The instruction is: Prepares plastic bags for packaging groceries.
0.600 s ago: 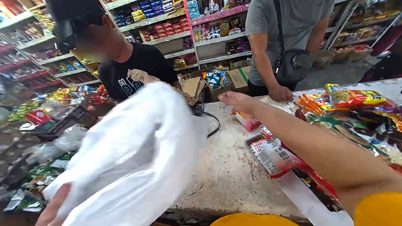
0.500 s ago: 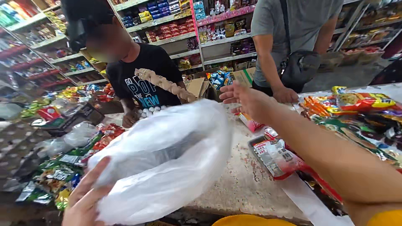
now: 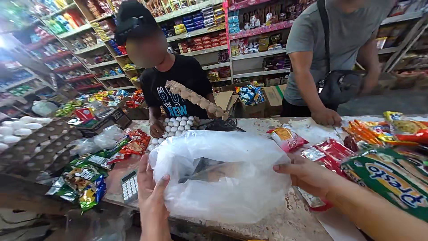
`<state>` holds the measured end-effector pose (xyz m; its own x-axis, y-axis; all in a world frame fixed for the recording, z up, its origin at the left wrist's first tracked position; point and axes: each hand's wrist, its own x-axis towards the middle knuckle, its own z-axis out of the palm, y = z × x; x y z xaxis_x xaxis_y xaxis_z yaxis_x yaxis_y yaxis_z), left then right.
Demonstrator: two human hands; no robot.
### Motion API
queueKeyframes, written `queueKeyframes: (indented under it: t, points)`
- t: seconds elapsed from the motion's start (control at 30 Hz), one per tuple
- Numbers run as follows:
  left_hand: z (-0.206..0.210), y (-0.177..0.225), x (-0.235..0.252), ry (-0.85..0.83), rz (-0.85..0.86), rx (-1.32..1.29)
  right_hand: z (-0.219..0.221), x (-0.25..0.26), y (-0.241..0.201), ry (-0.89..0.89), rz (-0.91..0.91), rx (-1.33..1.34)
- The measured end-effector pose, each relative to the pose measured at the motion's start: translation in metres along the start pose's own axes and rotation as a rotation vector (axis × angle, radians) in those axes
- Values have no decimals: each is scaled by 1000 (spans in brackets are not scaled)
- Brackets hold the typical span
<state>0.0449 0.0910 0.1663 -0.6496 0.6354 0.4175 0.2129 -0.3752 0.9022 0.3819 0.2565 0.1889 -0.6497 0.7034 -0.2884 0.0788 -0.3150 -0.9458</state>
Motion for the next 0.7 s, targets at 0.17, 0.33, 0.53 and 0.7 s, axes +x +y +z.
queueKeyframes:
  t: [0.17,0.33,0.53,0.7]
  points:
    - [0,-17,-68,199,-435,185,39,-11,11,75,-77,243]
    - [-32,-1,-69,65,-708,-365,31,-10,20,11,-32,451]
    - [-49,-26,-32,-41,-393,-788,33,-15,20,215,-219,828]
    - [-2,-26,-25,-35,-547,-501,-3,-18,13,497,-283,618]
